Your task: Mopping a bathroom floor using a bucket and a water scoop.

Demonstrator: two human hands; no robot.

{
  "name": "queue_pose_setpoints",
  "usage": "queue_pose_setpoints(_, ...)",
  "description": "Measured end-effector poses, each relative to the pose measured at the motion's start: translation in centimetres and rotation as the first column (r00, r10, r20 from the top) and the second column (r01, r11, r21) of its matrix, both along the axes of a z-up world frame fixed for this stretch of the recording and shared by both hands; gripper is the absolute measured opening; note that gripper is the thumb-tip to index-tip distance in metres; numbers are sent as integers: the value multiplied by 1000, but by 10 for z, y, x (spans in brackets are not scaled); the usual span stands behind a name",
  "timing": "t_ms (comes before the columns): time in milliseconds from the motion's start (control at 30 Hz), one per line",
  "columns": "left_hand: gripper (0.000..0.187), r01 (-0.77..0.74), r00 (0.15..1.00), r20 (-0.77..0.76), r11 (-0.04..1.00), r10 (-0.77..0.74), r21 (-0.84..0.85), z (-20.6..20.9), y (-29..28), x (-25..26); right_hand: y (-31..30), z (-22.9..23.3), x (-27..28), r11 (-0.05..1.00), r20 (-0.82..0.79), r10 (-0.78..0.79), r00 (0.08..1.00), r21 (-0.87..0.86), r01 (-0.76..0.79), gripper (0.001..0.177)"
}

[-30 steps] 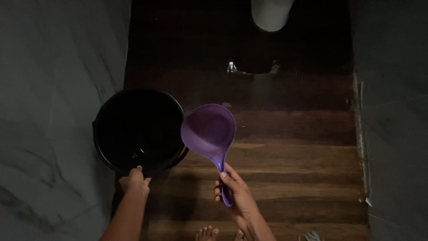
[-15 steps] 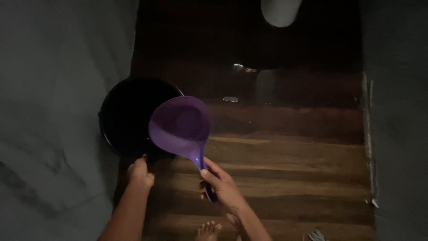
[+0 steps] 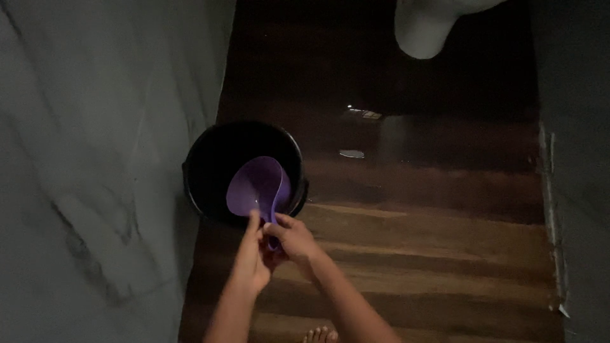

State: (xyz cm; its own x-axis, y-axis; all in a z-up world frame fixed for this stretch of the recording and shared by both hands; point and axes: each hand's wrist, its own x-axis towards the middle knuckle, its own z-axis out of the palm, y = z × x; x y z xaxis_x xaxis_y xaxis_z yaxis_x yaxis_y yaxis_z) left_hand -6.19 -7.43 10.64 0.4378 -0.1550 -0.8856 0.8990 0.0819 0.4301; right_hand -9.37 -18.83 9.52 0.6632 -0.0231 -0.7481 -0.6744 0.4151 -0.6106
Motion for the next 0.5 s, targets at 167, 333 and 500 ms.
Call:
queue_pose_setpoints(167,28,26,981,193,1000,-25,-3,-70,12,30,-2,26,0,995,-100,31,995,-90,-40,42)
queue_pose_setpoints(333,24,86,989,106,987,-101,133,-60,4,61,-10,23,-7,989,-26,-20,999,-144,16,52)
queue_pose_setpoints(500,24,-84,988,133,993,73,78,-78,9,84,-28,47,-15,932,-44,-308,950,188,311,62)
